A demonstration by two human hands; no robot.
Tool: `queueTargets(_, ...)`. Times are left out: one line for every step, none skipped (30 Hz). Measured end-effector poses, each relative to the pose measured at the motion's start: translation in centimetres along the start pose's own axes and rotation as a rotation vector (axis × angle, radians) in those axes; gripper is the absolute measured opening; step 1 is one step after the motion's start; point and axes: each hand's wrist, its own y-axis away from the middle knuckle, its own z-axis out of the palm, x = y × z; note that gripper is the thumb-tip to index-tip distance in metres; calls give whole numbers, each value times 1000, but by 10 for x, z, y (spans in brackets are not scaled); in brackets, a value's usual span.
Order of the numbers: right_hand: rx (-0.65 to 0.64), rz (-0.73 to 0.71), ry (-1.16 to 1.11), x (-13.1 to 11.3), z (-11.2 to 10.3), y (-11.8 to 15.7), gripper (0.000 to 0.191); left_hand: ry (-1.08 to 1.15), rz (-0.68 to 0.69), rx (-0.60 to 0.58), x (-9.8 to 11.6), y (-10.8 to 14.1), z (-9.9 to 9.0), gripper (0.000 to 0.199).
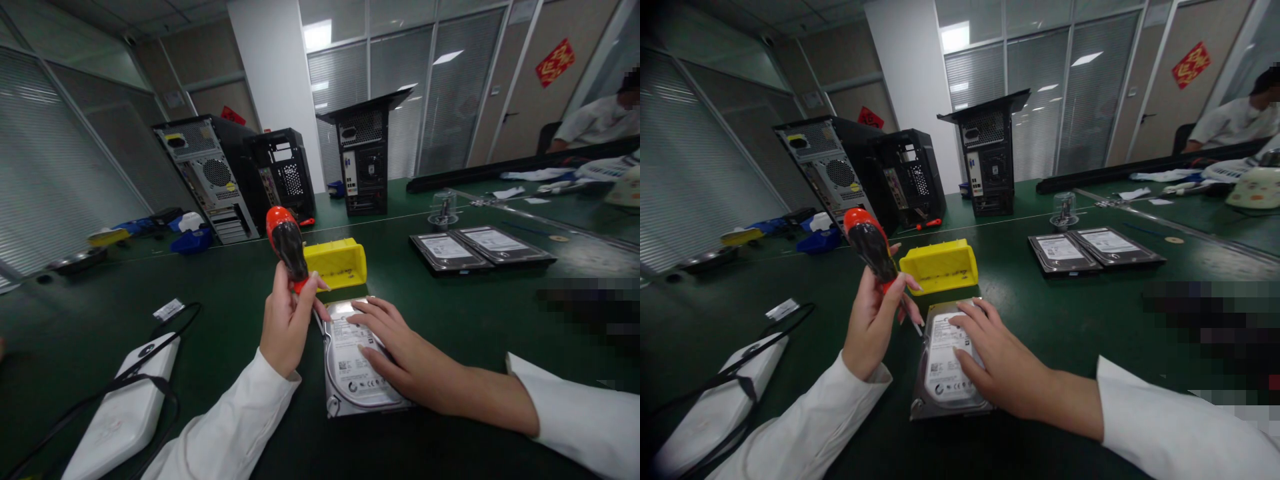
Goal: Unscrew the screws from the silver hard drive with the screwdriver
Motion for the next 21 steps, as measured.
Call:
queueTargets(0, -4, 3, 0, 0, 0, 46, 1, -1, -1, 0, 0, 0, 19)
queueTargets(2, -6, 7, 1, 1, 0, 46, 1, 1, 1, 0, 1, 0, 20)
queueTargets(4, -7, 13, 1, 1, 0, 46, 0, 4, 5, 0, 1, 0, 20)
queueTargets(7, -8, 18, 2, 2, 0, 46, -5, 7, 10, 0, 2, 0, 20)
queueTargets(10, -9, 23, 2, 3, 0, 45, -11, 8, 12, 0, 2, 1, 20)
queueTargets(13, -11, 27, 3, 3, -1, 45, -18, 10, 12, 0, 2, 1, 20)
queueTargets(15, -13, 30, 3, 4, -1, 45, -25, 12, 7, 0, 3, 1, 19)
queueTargets(17, -13, 33, 4, 4, -1, 45, -33, 15, 2, 0, 3, 1, 19)
queueTargets(17, -13, 34, 4, 5, -1, 46, -41, 17, -4, 0, 4, 2, 19)
queueTargets(16, -11, 35, 4, 5, 0, 46, -51, 19, -9, 1, 4, 2, 19)
queueTargets(14, -10, 35, 4, 5, 0, 46, -62, 21, -12, 1, 5, 2, 19)
queueTargets(12, -9, 36, 4, 5, -1, 46, -73, 20, -12, 1, 5, 2, 19)
queueTargets(11, -10, 38, 4, 5, -1, 46, -83, 19, -11, 1, 6, 2, 19)
queueTargets(12, -12, 40, 4, 5, -1, 46, -90, 19, -8, 2, 6, 2, 18)
queueTargets(12, -11, 41, 5, 5, -1, 45, -97, 19, -5, 2, 6, 2, 18)
queueTargets(13, -9, 40, 5, 5, -1, 45, -103, 20, -1, 2, 6, 2, 18)
queueTargets(14, -7, 39, 5, 5, -1, 45, -110, 24, 3, 3, 6, 2, 18)
queueTargets(13, -7, 37, 5, 5, -1, 45, -119, 30, 6, 3, 5, 3, 18)
queueTargets(13, -9, 36, 5, 5, -1, 45, -128, 36, 9, 3, 5, 3, 18)
queueTargets(13, -12, 35, 5, 5, -1, 45, -139, 41, 12, 4, 5, 3, 18)
queueTargets(13, -16, 36, 5, 5, -1, 45, -149, 45, 14, 4, 5, 3, 18)
